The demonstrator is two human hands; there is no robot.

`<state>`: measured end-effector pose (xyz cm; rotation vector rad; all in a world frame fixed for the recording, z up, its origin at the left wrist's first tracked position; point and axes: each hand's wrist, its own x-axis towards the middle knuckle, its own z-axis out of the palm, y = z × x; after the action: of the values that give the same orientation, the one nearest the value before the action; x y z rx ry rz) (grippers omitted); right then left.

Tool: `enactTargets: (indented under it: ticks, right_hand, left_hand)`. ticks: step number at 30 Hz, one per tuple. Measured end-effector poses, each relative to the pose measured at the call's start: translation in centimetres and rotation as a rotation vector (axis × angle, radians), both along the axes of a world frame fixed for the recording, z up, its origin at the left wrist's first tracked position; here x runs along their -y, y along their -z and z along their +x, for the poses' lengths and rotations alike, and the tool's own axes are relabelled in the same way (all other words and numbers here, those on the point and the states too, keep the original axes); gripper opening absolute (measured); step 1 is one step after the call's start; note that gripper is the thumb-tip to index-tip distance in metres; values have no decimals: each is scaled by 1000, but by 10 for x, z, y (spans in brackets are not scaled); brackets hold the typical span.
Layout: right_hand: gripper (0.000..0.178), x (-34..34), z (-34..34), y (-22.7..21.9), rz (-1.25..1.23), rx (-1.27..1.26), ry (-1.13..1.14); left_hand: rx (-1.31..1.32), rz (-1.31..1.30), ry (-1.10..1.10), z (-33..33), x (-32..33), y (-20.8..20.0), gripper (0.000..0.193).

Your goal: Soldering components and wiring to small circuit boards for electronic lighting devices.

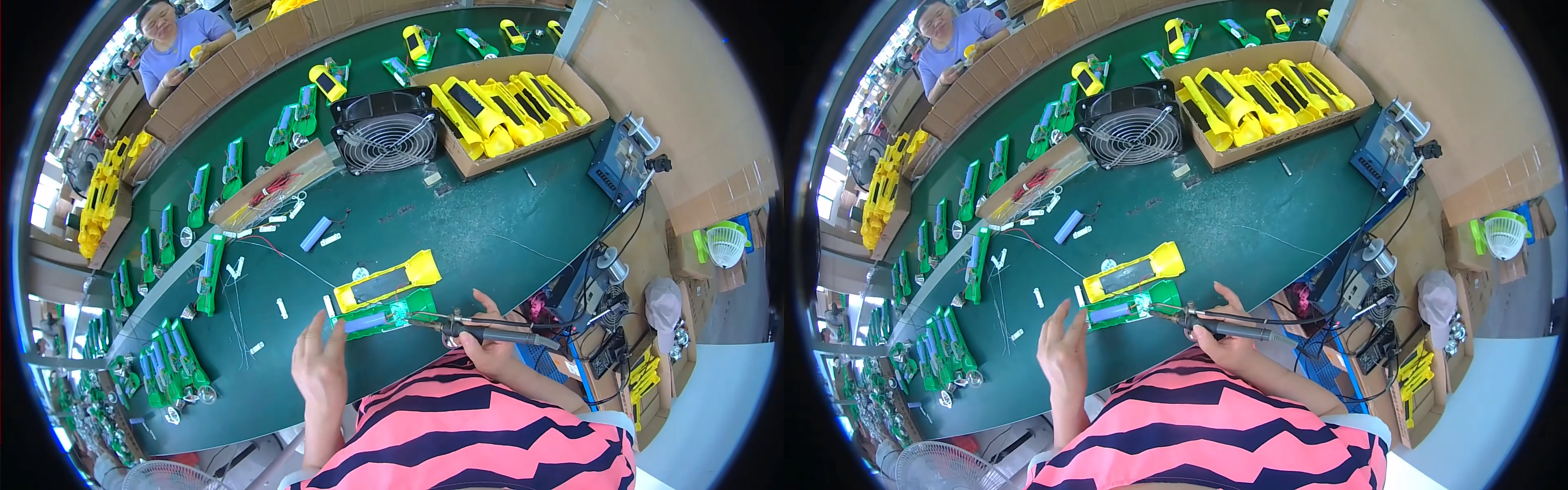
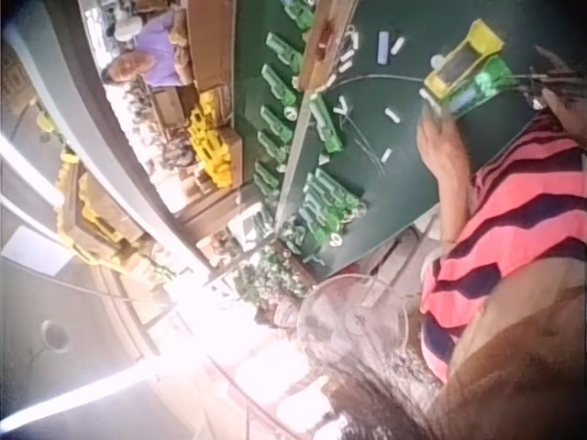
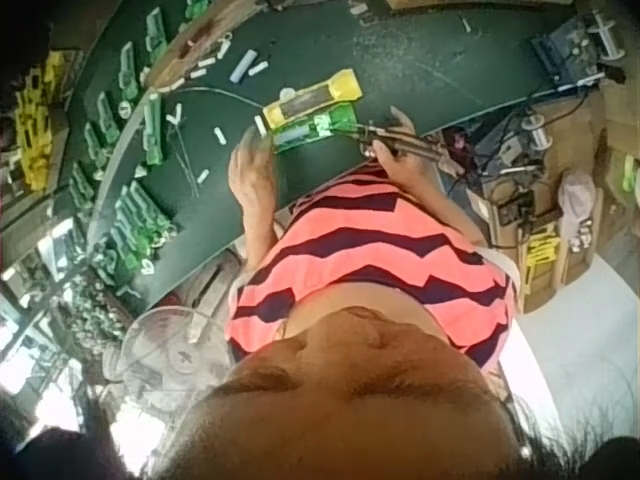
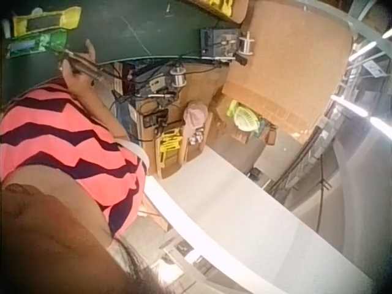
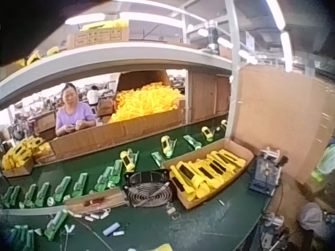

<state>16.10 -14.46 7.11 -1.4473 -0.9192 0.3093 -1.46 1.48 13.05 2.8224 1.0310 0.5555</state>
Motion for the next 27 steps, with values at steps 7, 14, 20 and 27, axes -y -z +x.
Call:
enactTargets:
  ticks: [7, 14, 20, 27]
  right_hand:
    - [14, 4, 1, -1, -40, 21, -2]
    - [12, 5, 2, 0, -54, -63, 29]
    - [13, 1, 1, 0, -46, -104, 39]
    - [14, 0, -1, 7, -48, -77, 36]
  left_hand:
    - [274, -233, 263, 23, 15, 36, 24]
    - [140, -215, 307, 29, 17, 34, 16]
    - [69, -227, 357, 31, 11, 30, 13]
    - [53, -236, 377, 30, 9, 29, 12]
